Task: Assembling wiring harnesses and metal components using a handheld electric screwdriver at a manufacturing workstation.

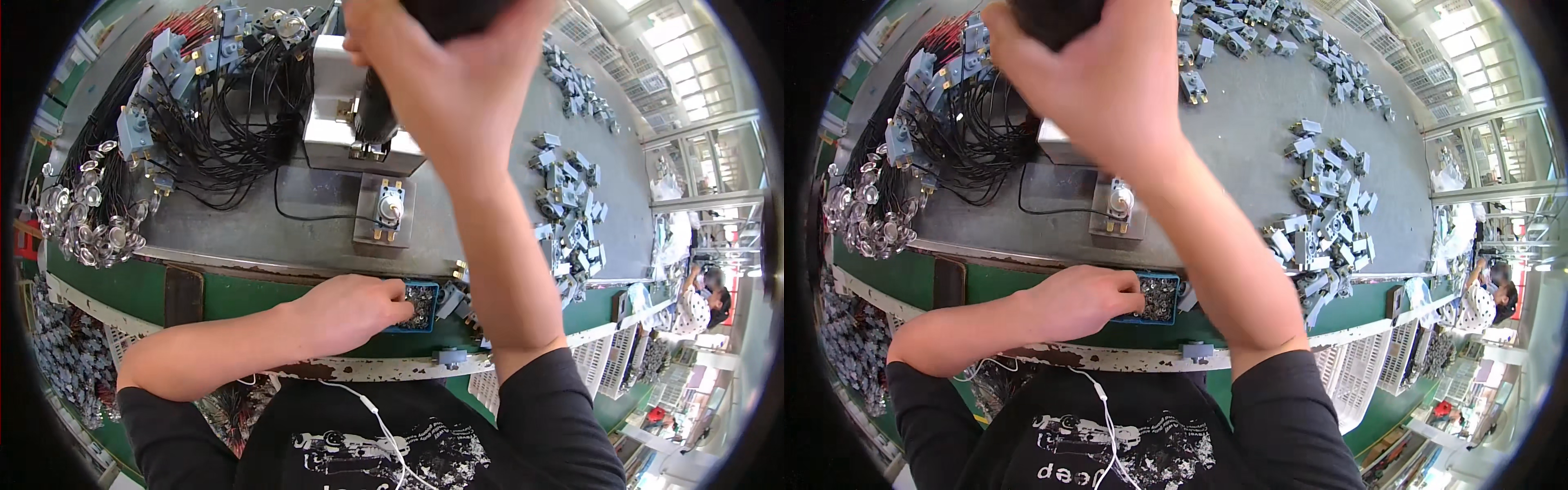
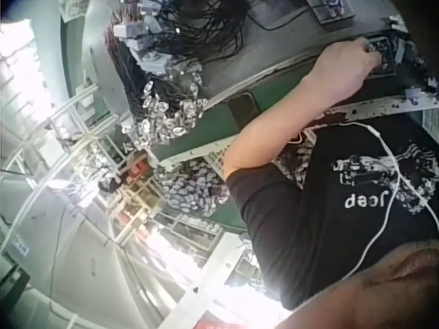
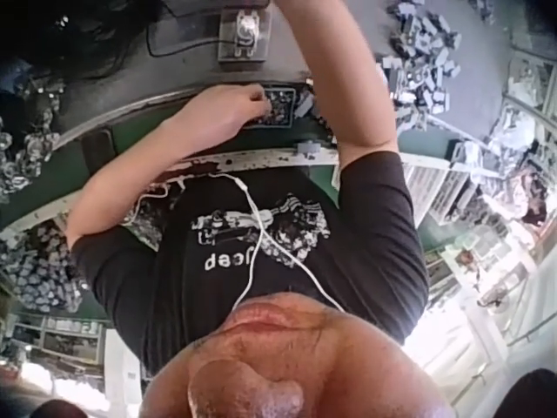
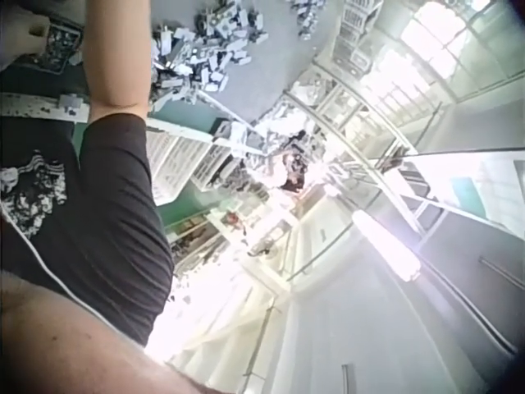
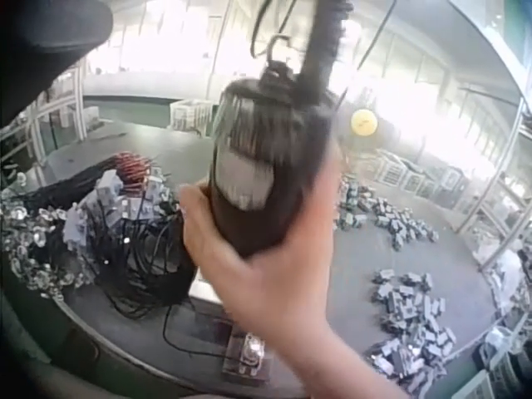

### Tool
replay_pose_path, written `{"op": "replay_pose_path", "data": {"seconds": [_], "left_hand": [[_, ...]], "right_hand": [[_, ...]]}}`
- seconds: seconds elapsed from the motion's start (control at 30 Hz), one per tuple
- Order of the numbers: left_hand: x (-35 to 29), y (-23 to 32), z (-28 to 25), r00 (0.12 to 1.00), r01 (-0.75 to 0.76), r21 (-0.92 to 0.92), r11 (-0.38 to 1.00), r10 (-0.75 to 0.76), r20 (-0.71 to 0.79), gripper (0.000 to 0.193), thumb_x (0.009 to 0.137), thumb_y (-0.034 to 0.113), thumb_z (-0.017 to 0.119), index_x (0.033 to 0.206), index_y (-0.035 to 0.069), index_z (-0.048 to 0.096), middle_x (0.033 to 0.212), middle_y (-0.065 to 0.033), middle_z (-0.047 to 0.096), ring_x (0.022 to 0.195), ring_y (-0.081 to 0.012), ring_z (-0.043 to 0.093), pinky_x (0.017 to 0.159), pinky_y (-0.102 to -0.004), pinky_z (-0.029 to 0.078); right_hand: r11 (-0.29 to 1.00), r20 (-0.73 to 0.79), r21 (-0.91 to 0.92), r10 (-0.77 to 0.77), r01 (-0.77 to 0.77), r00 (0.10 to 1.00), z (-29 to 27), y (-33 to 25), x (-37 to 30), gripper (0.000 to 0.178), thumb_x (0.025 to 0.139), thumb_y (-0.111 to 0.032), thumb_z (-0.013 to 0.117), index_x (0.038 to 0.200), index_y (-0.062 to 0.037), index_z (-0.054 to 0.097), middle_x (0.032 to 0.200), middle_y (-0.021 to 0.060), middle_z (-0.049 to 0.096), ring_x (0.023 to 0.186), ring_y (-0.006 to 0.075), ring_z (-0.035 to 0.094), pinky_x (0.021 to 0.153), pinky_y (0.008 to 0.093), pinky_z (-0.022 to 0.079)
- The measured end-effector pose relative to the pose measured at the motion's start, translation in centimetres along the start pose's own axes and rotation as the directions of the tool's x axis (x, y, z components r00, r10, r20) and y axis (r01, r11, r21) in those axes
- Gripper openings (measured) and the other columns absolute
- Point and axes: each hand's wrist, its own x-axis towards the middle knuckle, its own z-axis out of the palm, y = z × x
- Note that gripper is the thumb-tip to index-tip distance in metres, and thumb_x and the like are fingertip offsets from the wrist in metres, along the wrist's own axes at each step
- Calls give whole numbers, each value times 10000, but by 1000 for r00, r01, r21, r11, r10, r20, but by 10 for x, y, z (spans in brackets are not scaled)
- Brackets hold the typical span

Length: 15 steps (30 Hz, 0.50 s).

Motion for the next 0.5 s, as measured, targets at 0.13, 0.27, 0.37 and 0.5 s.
{"op": "replay_pose_path", "data": {"seconds": [0.13, 0.27, 0.37, 0.5], "left_hand": [[0, -2, 1, 998, -42, -45, 998, 40, -54, 288, 847, 16, 615, 1116, 63, 709, 1043, -108, 669, 922, -314, 701, 781, -446, 580], [-5, 0, -8, 975, -82, 32, 996, 87, -202, 273, 821, 43, 667, 1078, 74, 756, 952, -103, 683, 906, -293, 699, 771, -417, 572], [-14, 5, -46, 889, -8, 159, 987, 80, -451, 188, 785, 19, 679, 960, 60, 735, 912, -74, 680, 864, -292, 693, 762, -402, 564], [-11, -9, -73, 773, 103, 33, 994, -59, -632, 226, 765, -62, 699, 954, 59, 724, 911, -77, 674, 825, -287, 687, 723, -368, 555]], "right_hand": [[993, 86, -105, 71, -62, 994, 0, 4, -5, 706, 864, 76, 743, 1418, -8, 313, 1015, 94, 632, 822, 152, 665, 680, 287, 568], [968, -12, -16, -249, 249, 968, -9, 20, -24, 592, 879, 84, 745, 1379, 9, 437, 1030, 114, 685, 803, 149, 684, 657, 284, 576], [976, -28, -46, -214, 213, 976, -25, 9, -33, 582, 879, 83, 746, 1370, 10, 444, 1025, 114, 686, 800, 149, 684, 656, 284, 576], [983, -58, -95, -165, 159, 985, -46, 11, -33, 561, 878, 82, 747, 1353, 12, 458, 1015, 112, 688, 795, 148, 685, 656, 284, 577]]}}
